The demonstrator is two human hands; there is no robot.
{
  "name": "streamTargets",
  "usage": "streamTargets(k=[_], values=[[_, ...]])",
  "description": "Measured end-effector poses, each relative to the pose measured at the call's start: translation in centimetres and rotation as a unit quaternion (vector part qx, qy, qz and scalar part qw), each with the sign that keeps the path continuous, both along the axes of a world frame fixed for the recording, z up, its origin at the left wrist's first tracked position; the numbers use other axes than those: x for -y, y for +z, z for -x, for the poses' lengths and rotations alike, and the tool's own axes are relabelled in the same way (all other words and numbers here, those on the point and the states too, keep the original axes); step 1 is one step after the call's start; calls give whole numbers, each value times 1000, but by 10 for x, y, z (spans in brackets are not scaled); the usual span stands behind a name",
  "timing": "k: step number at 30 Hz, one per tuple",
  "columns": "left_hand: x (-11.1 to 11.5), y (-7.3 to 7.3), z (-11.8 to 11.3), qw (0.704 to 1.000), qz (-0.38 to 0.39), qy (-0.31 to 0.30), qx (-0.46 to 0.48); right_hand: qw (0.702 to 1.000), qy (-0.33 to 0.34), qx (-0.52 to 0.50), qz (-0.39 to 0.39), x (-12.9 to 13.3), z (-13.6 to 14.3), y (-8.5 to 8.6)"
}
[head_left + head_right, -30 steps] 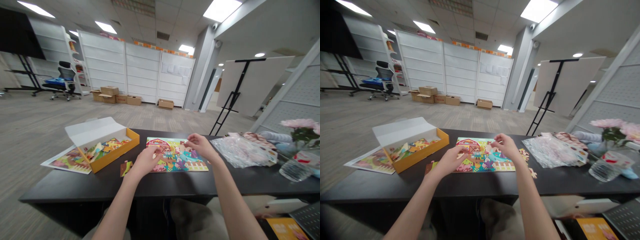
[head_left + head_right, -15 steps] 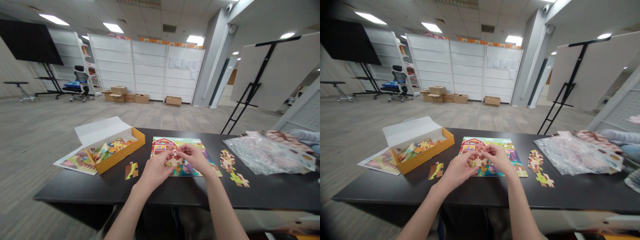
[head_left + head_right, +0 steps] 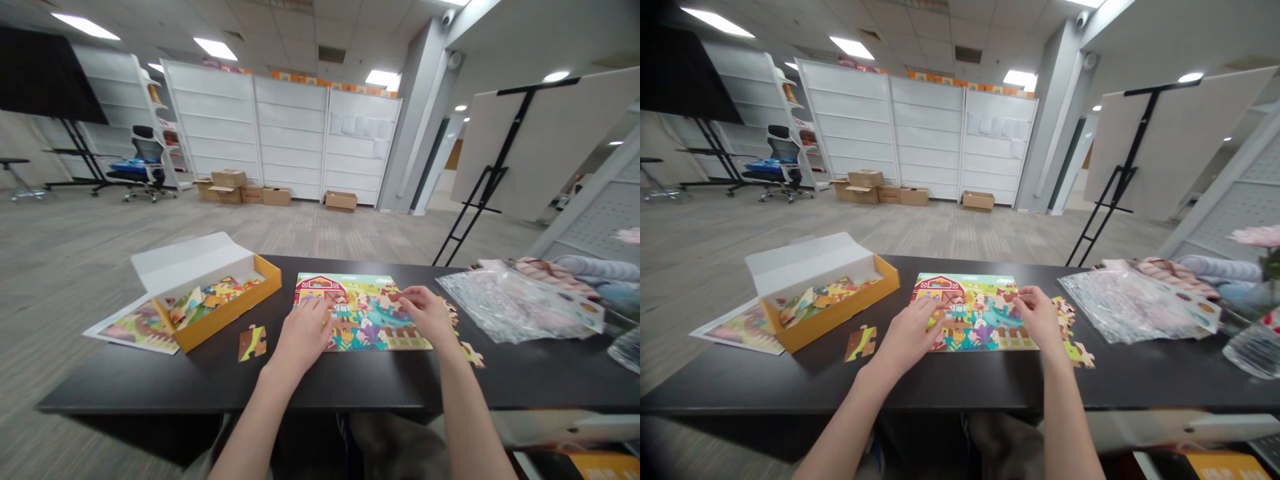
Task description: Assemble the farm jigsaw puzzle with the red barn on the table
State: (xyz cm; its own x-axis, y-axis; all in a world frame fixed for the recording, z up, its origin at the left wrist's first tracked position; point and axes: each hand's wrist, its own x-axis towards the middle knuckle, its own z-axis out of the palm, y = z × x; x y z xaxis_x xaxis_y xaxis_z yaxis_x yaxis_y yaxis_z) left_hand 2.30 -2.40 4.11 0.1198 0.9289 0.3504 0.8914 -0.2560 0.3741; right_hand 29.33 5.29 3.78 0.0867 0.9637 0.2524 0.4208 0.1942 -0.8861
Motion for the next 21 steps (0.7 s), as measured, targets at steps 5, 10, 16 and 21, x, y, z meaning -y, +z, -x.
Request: streamTargets(k=[5,10,16,21], values=[[-5,-6,1,998,20,-14,-52,997,52,53,30,-2,-8,-6],[-4,-9,-2,998,34,-25,-46,995,19,89,26,-12,-9,-14],[-5,-12,-2,998,27,-34,-46,995,11,90,38,-29,-3,-22],[-5,-13,0,998,23,-43,-43,990,-7,140,13,-30,3,-24]])
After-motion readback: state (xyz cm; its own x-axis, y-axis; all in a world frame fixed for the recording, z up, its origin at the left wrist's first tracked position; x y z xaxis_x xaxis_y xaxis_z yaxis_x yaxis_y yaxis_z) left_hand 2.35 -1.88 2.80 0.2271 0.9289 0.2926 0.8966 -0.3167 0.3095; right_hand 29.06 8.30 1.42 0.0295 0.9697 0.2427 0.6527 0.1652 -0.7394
